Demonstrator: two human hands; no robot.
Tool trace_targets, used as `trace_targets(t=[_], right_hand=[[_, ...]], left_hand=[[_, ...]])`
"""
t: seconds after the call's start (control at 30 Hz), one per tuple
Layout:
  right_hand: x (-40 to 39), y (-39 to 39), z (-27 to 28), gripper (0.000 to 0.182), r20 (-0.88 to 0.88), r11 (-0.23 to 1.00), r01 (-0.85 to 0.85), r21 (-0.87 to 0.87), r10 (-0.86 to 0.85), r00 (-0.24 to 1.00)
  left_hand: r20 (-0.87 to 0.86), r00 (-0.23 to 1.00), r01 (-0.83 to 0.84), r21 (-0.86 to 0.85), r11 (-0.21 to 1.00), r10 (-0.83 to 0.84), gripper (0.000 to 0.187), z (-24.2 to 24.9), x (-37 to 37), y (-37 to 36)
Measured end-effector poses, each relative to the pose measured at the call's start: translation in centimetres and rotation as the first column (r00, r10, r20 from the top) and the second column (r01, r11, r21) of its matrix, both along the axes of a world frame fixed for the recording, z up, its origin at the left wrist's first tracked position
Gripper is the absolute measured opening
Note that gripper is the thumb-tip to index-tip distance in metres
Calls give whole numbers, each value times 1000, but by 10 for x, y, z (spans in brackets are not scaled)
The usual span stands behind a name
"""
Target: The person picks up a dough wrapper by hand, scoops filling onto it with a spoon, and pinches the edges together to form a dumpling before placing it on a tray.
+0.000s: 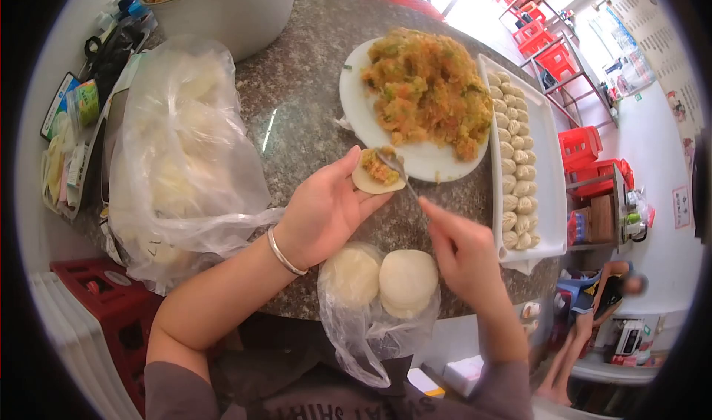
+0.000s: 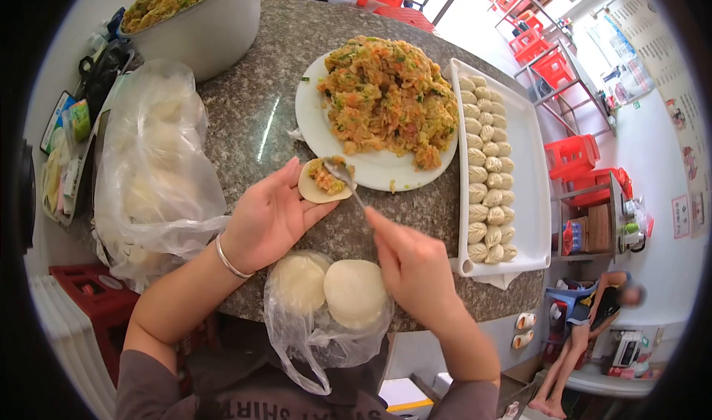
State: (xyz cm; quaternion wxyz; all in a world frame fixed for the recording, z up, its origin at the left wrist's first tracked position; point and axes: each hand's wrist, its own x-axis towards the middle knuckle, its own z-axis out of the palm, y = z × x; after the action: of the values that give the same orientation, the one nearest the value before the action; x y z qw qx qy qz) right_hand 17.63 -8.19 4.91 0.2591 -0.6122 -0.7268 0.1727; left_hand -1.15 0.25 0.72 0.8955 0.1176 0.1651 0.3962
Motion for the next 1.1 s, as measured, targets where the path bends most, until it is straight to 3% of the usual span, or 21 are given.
trace_targets(t=[0.23,0.47,0.57,0.7,0.77,0.93,1.0,1.1], right_hand=[[8,6,-7,32,-66,998,34,-53,-37,997],[1,-4,-9,32,-100,997,68,-23,-70,992],[11,3,-16,32,-4,988,148,-36,-149,989],[3,1,-14,33,-46,993,116,13,-115,992],[0,-4,-15,35,-45,1000,5,20,-4,999],[2,-9,-6,35,-82,1000,-2,14,3,997],[3,-13,-1,36,40,998,-63,-11,63,997],[10,-15,0,37,-68,999,-15,39,17,998]], left_hand=[[-122,992,-35,17,999,37,41,3,1,-4],[-65,998,-20,-7,1000,19,41,-1,0,-3],[-68,997,-23,-17,1000,22,41,0,1,-4],[-85,996,-13,-18,1000,12,42,0,0,-4],[-84,996,-13,-6,1000,12,42,1,0,-4],[-185,982,-50,-28,998,44,39,1,-4,-3],[-195,980,-54,-16,998,50,38,1,-5,-4],[-180,982,-55,62,997,66,35,3,-5,-3]])
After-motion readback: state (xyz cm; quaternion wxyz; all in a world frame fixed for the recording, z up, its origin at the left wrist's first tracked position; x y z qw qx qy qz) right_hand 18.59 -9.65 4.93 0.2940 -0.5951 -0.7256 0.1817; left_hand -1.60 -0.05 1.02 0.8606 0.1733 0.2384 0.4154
